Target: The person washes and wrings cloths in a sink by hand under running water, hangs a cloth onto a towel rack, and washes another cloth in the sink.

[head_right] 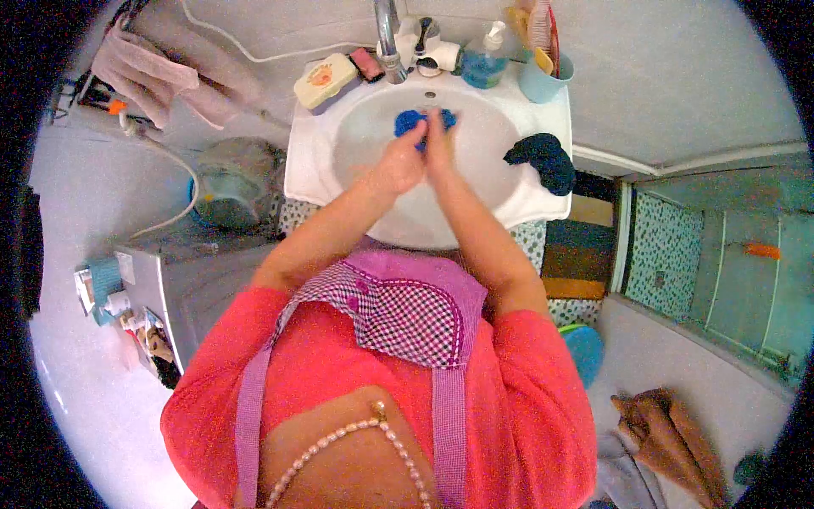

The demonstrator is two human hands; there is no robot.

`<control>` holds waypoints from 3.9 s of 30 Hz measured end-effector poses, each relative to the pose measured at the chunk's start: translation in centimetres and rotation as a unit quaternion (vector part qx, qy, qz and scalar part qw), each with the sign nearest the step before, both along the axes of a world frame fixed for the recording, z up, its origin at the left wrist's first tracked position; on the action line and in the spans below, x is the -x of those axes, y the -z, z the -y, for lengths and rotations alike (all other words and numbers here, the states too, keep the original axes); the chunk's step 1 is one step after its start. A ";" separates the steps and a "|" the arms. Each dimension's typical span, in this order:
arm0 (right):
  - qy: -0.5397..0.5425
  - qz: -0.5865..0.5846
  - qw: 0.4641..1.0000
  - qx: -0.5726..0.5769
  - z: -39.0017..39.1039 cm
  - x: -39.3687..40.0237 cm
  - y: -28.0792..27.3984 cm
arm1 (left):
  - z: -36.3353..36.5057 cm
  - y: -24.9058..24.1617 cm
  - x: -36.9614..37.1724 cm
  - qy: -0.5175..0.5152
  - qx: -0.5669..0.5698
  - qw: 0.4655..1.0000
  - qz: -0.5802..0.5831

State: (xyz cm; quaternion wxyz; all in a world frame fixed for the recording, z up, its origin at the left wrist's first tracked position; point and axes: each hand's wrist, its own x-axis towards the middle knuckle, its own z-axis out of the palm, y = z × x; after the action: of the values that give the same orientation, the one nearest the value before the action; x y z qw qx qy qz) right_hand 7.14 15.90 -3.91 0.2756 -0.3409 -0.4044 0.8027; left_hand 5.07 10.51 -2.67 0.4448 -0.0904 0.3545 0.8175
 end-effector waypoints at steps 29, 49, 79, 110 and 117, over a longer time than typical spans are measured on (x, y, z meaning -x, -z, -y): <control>-0.121 0.196 0.929 -0.291 6.9 0.1 2.8 | 6.1 4.6 3.4 0.077 0.121 0.988 0.059; -0.150 0.089 0.970 0.168 -2.8 -2.1 -0.2 | 6.5 2.0 6.4 -0.014 -0.080 0.993 0.081; -0.139 0.357 0.811 -0.442 -0.8 3.4 2.9 | 4.9 4.5 1.7 0.011 -0.100 0.987 0.126; -0.204 0.072 0.955 -0.205 0.5 -5.6 0.4 | 6.3 1.6 4.1 0.106 -0.084 0.991 0.001; -0.283 0.163 0.895 -0.305 -5.1 -4.8 -0.8 | 7.7 2.1 5.0 0.109 0.158 0.964 -0.184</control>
State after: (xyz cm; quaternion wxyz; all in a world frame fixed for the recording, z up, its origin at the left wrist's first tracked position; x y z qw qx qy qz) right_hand 11.99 20.97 -3.16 0.0579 -0.2374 -0.7482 0.6168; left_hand 0.09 2.81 -4.77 0.4382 0.0315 0.5629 0.7001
